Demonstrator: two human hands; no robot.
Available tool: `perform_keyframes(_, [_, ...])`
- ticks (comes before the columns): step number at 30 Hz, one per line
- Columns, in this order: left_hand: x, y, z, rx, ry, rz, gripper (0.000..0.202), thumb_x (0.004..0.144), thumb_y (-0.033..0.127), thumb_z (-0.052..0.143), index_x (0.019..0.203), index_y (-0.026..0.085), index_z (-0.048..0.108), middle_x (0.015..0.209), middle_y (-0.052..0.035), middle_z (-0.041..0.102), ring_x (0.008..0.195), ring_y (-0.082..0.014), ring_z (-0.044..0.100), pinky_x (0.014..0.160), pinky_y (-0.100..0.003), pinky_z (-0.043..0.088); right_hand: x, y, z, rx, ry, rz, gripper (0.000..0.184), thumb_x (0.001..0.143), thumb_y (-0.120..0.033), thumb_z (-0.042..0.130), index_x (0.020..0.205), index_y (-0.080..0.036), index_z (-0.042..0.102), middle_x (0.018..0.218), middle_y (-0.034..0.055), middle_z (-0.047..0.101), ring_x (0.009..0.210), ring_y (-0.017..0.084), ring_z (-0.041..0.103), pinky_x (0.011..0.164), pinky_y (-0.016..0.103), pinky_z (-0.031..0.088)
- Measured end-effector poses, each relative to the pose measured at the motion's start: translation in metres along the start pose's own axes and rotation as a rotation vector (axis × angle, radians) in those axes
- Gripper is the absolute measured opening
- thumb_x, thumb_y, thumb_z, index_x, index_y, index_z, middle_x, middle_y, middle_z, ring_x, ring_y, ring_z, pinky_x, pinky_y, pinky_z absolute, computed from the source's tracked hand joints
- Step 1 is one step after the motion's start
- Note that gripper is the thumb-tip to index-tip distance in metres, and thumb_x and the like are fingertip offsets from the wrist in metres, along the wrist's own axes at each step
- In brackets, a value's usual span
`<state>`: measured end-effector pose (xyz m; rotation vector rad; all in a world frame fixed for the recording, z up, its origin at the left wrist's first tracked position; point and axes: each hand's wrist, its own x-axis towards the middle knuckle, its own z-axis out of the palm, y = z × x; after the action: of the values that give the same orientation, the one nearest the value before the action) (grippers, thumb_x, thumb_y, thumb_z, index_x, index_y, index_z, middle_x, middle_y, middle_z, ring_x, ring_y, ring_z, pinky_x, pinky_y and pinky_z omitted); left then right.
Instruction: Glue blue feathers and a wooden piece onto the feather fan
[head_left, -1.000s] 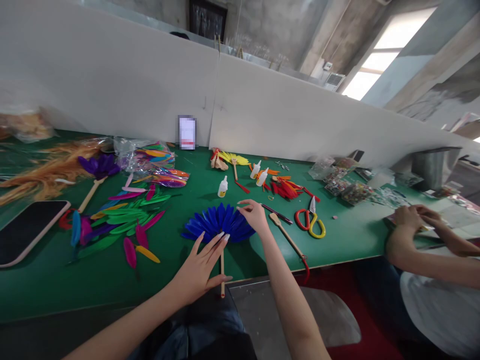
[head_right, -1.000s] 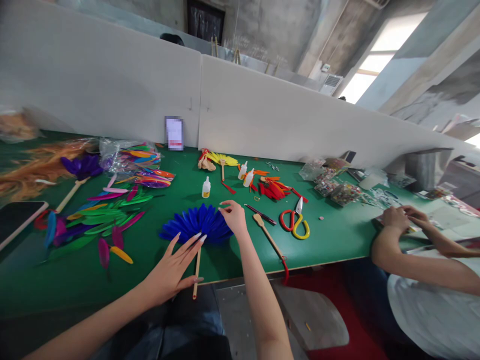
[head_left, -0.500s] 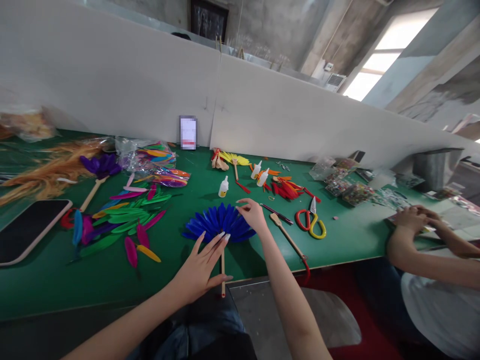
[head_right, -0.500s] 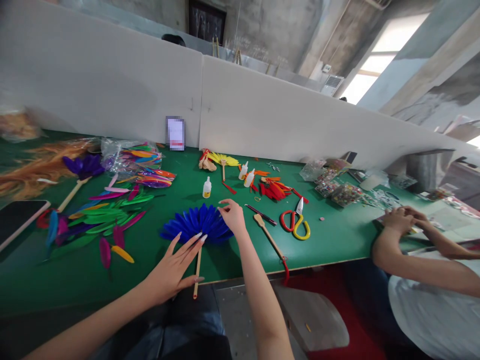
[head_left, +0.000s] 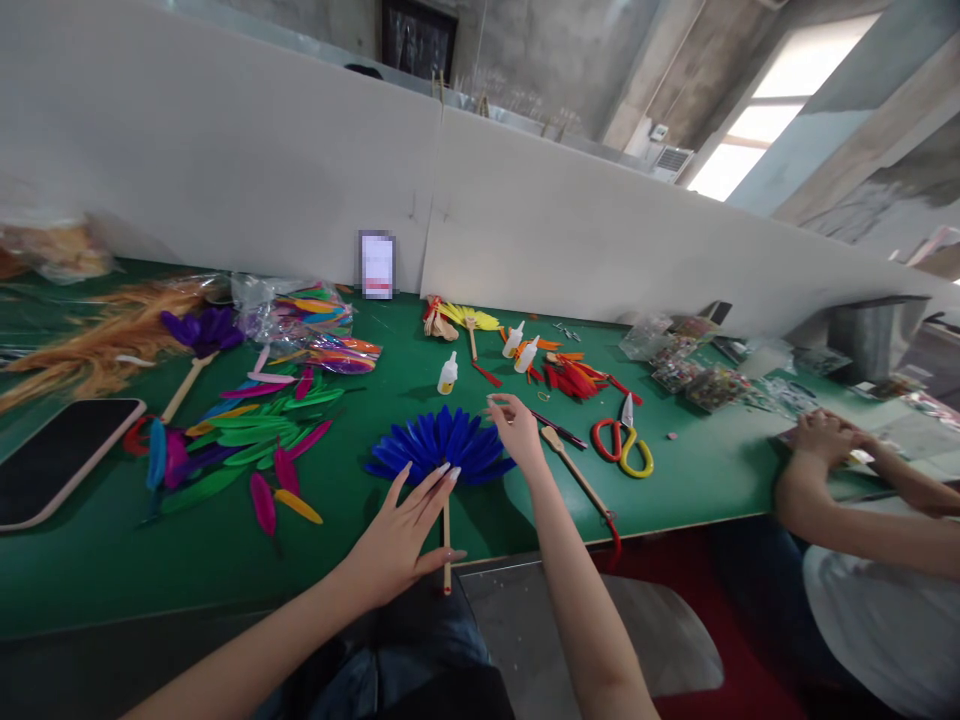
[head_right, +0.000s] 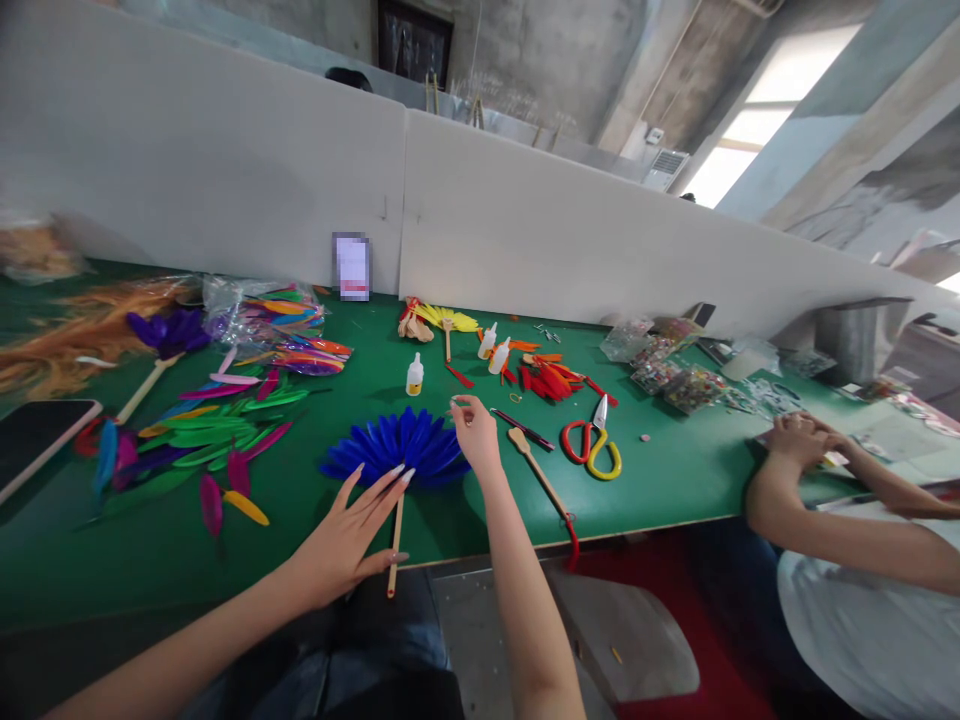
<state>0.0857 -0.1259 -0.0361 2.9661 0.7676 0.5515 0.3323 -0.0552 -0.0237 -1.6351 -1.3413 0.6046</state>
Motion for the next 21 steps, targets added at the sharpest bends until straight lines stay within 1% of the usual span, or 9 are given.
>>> perform_keyframes(3, [0.001, 0.000, -0.001, 0.007, 0.001, 0.004, 0.081, 0.092, 0.060, 0.032, 0.149, 0.012, -0.002, 0.151, -0.0101, 0.029, 0.141, -0.0210, 0.021, 0.114, -0.044, -0.009, -0.005, 0.001, -0.006, 0.024, -0.008, -0.010, 0.025, 0.086, -0.040, 0.050, 0.099, -0.021, 0.059, 0.084, 0.0078, 0.074, 0.078, 0.021, 0.071, 0.071, 0.034, 0.055])
perform_keyframes(6, [0.001, 0.000, -0.001, 0.008, 0.004, 0.002, 0.081, 0.092, 0.060, 0.032, 0.149, 0.013, -0.002, 0.151, -0.0103, 0.029, 0.141, -0.0212, 0.021, 0.114, -0.044, -0.009, -0.006, -0.002, -0.006, 0.036, -0.040, -0.020, 0.026, 0.083, -0.041, 0.053, 0.099, -0.020, 0.059, 0.083, 0.0073, 0.074, 0.079, 0.022, 0.071, 0.070, 0.033, 0.055])
perform_keyframes(10, [0.000, 0.000, 0.000, -0.003, -0.002, -0.004, 0.079, 0.092, 0.059, 0.030, 0.149, 0.014, -0.002, 0.150, -0.0110, 0.031, 0.140, -0.0221, 0.024, 0.114, -0.046, -0.004, -0.001, -0.012, 0.001, 0.030, -0.105, -0.039, 0.027, 0.080, -0.039, 0.058, 0.101, -0.021, 0.059, 0.082, 0.0048, 0.074, 0.076, 0.019, 0.071, 0.070, 0.030, 0.054])
perform_keyframes(14, [0.000, 0.000, 0.000, 0.003, 0.001, -0.002, 0.081, 0.092, 0.059, 0.032, 0.149, 0.013, -0.002, 0.150, -0.0109, 0.031, 0.140, -0.0219, 0.024, 0.115, -0.045, -0.004, 0.006, -0.020, 0.011, -0.039, -0.144, -0.046, 0.029, 0.073, -0.039, 0.067, 0.096, -0.022, 0.062, 0.070, 0.0007, 0.071, 0.067, 0.019, 0.068, 0.067, 0.031, 0.052])
perform_keyframes(17, [0.000, 0.000, -0.001, 0.007, 0.006, 0.001, 0.081, 0.092, 0.059, 0.032, 0.149, 0.013, -0.002, 0.150, -0.0109, 0.031, 0.140, -0.0222, 0.024, 0.115, -0.046, -0.003, 0.009, -0.021, 0.014, -0.095, -0.149, -0.044, 0.025, 0.071, -0.033, 0.070, 0.092, -0.022, 0.064, 0.062, -0.0018, 0.068, 0.062, 0.019, 0.066, 0.064, 0.030, 0.050])
perform_keyframes(21, [0.001, 0.000, -0.002, 0.005, 0.004, 0.002, 0.080, 0.092, 0.059, 0.031, 0.149, 0.013, -0.002, 0.150, -0.0109, 0.031, 0.140, -0.0219, 0.024, 0.115, -0.045, -0.004, 0.009, -0.019, 0.012, -0.123, -0.158, -0.051, 0.019, 0.072, -0.022, 0.065, 0.091, -0.023, 0.064, 0.063, -0.0027, 0.066, 0.064, 0.018, 0.065, 0.066, 0.029, 0.050])
